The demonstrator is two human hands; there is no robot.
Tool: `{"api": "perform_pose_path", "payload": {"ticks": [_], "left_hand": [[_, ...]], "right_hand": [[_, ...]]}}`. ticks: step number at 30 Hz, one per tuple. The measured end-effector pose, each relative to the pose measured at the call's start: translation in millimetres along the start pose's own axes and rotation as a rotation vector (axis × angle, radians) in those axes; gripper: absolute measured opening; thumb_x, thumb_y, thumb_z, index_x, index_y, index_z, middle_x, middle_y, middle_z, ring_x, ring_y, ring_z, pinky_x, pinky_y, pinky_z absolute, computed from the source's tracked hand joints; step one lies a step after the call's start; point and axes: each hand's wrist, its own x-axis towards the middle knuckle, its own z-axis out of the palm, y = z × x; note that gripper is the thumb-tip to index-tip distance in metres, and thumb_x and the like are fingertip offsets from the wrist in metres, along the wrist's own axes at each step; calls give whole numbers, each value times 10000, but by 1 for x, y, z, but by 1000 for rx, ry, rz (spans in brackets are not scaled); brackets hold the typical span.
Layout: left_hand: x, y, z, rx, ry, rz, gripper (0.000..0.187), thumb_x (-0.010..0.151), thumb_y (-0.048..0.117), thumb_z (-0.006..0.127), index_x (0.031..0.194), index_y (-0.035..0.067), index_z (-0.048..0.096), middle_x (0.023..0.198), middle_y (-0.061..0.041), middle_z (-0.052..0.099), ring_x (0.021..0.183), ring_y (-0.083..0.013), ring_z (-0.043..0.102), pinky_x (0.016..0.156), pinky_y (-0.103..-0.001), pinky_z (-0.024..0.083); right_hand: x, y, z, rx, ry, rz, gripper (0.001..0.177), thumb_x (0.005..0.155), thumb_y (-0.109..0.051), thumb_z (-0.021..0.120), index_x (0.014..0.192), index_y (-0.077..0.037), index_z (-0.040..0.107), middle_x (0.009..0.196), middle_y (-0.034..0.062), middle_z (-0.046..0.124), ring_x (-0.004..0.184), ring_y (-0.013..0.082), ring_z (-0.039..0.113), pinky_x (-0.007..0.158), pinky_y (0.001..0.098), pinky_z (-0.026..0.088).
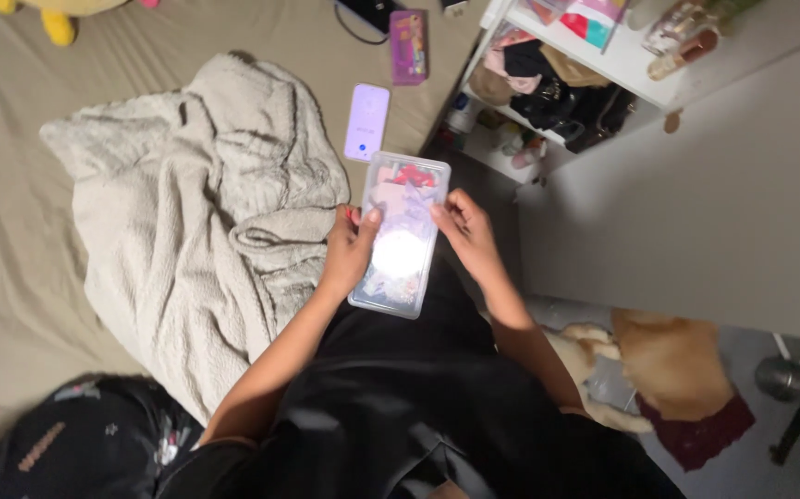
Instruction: Organizing hair clips, ribbons, and other accessories into a storage container.
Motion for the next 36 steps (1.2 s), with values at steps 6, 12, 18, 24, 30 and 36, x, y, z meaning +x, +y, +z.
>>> {"api": "perform_pose_path", "payload": {"ticks": [6,12,18,24,30,36], "left_hand": [[12,-29,-7,-198,-53,-45,393,1048,433,611,941,93,446,812,43,438,741,-64,376,639,-234,351],[12,-28,-16,-314,-105,-162,377,1073,456,550,998,96,469,883,45,470,813,-53,397,725,-212,390],[14,-44,-21,-391,-81,-208,418,1063,477,543,1109,62,525,1000,2,593,904,-64,500,833,-224,459],[20,-7,-41,-346,-37,-225,499,1032,529,529,1182,55,566,1088,-29,655,989,-91,579,903,-245,486],[27,-12,-36,-348,-67,-274,496,1018,544,539,1158,69,546,1050,-37,647,949,-107,601,867,-259,516],[23,34,-20,21,-153,-91,456,1103,474,544,1054,23,499,806,-76,567,735,-171,529,653,-359,462]], "right_hand": [[-72,-201,2,-75,113,-486,296,1040,-290,543,1050,2,593,1059,94,609,943,215,558,1001,411,442],[-96,-251,22,160,-653,-899,262,1067,-172,477,923,13,593,941,141,583,848,298,579,977,494,504],[-107,-248,30,375,-1380,-1097,340,1086,-74,417,800,1,583,825,161,562,764,366,599,939,576,566],[-79,-215,44,290,-1065,-620,410,1146,-267,337,1104,48,597,1118,201,620,1055,391,629,928,461,541],[-21,-23,47,549,121,67,345,1121,-295,466,1359,-47,482,1401,119,563,1256,221,546,1086,405,481],[-33,51,70,1163,-112,312,734,1078,-573,303,1589,-47,340,1574,157,469,1432,325,479,1201,493,390]]}}
